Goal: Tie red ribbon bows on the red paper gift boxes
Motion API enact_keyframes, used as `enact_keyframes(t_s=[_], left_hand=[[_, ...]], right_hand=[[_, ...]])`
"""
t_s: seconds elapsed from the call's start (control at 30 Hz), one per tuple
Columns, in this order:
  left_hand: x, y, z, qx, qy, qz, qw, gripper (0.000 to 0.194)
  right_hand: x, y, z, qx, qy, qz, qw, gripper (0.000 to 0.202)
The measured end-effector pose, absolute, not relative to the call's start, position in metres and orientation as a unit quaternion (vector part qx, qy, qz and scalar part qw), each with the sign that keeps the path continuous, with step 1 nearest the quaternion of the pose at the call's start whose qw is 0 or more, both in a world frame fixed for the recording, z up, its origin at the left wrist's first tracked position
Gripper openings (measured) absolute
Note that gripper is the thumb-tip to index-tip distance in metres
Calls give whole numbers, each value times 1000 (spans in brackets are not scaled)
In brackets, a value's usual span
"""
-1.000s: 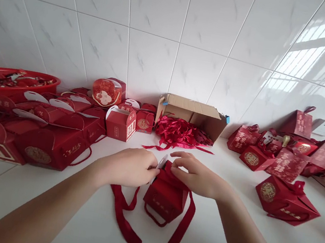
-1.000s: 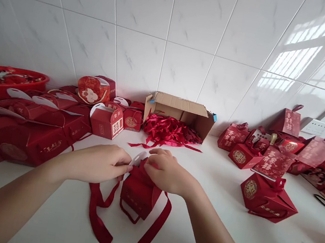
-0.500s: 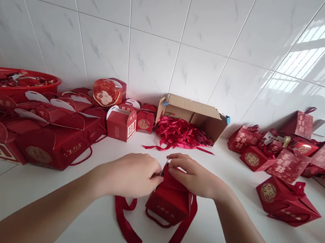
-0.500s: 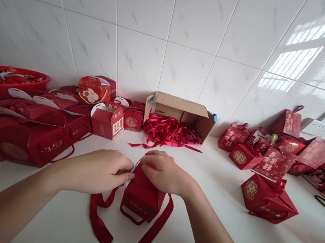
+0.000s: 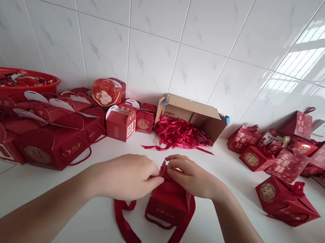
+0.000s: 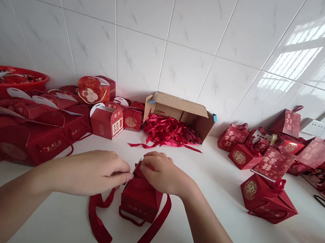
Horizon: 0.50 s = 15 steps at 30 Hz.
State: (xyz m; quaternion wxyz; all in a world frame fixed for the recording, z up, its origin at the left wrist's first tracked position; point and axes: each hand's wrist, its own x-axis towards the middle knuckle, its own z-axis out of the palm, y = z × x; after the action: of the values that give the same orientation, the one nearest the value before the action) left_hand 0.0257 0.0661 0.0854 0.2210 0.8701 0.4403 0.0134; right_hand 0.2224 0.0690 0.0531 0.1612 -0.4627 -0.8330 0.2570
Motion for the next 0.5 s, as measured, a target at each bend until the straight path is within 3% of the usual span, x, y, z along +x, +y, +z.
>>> enact_keyframes(t_s=[0.23,0.5], left_hand=[[20,81,80,844,478,82,228,18],[34,87,73,852,449,123,237,20]], right_hand=[[221,69,53,-455,-833,269,162,23],[223,70,54,-469,-825,264,172,23]])
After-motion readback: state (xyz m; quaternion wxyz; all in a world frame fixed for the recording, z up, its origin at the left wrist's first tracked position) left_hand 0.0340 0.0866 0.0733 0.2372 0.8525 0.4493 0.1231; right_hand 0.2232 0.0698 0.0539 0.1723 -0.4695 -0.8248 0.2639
